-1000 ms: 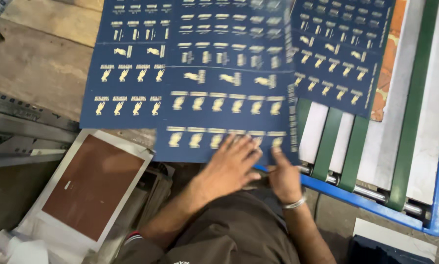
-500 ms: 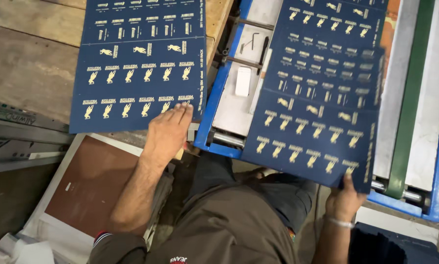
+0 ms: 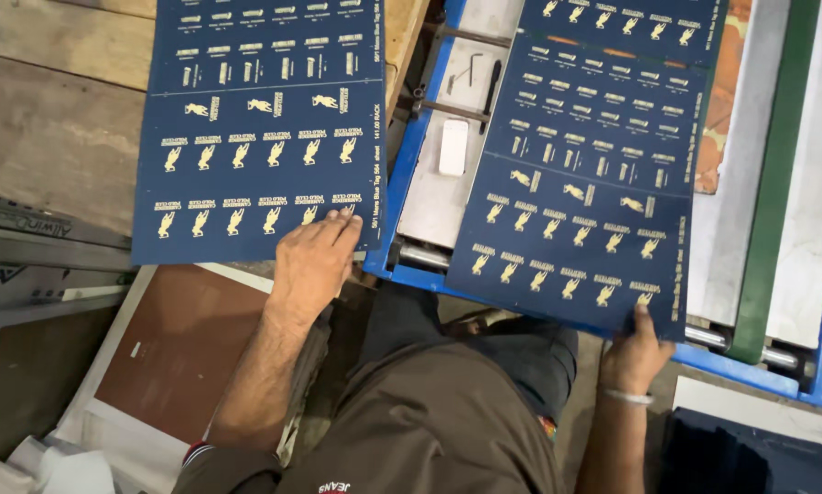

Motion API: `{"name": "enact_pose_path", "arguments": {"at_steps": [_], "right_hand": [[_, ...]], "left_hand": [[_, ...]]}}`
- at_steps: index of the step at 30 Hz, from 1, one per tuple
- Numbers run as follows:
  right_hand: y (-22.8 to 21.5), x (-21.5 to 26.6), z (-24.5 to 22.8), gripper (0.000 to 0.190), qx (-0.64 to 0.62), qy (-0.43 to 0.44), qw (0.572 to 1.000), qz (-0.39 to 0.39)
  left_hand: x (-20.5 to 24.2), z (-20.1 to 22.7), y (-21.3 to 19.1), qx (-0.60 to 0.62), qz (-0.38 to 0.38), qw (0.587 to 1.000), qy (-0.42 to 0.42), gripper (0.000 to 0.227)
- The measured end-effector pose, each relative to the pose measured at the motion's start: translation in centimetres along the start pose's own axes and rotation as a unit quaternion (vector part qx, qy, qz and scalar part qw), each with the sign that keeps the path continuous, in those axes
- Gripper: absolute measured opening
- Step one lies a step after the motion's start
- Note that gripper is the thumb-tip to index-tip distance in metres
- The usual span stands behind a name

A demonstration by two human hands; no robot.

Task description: The person feeds blue printed sheets into a blue industrial machine with rollers. They pick up sheets from a stack on the left and place them onto the machine's conveyor belt, repeating this action continuously throughout the clip.

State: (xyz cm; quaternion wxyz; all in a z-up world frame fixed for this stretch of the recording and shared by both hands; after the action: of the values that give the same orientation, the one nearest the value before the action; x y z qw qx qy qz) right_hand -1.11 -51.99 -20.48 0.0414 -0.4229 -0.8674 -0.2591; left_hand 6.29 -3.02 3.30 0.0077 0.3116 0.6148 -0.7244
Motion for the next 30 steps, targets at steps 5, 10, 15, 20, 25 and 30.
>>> {"name": "enact_pose_path", "arguments": {"at_steps": [5,10,15,20,25,30], "right_hand": [[3.3,-3.9,2.9,0.03,-0.025,0.076,0.996,-0.03],[4.8,-3.2,4.6,0.025,0.032,0.132,0.987,-0.083],[8.1,2.2,5.8,0.037,0.106,0.178,0.958,-0.199],[15.5,9.6,3.4,0.042,0.111,0.186,0.919,-0.329],[21.5,17.4,2.6,0.045,0.069,0.216,0.828,-0.512],[16.6,10.7,4.8,0.03,0.069,0.241,0.948,-0.195]], "left_hand": [[0.1,0.4,-0.5,0.023,-0.014,1.0,-0.014,0.055],[0.8,-1.2,-2.7,0.021,0.045,0.999,-0.017,0.048],[2.2,-2.9,-1.8,0.038,0.042,0.997,-0.046,0.044],[0.6,-2.9,-3.0,0.146,0.104,0.98,-0.09,0.034],[-2.1,9.0,3.2,0.052,-0.077,0.996,-0.013,0.038],[-1.6,13.3,1.9,0.166,-0.047,0.981,0.088,0.058]]}}
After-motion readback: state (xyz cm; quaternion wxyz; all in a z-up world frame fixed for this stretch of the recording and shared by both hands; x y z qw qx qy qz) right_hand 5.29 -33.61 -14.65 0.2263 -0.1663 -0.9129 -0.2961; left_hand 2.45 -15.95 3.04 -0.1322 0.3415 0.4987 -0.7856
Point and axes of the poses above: each hand's wrist, its own x-axis away from the middle knuckle, its own y-axis out of the palm, z = x × y, the point moved 9 cm from there along -x, towards the middle knuckle, and after that the axes turned 6 degrees about z, right-handed, at the moved point
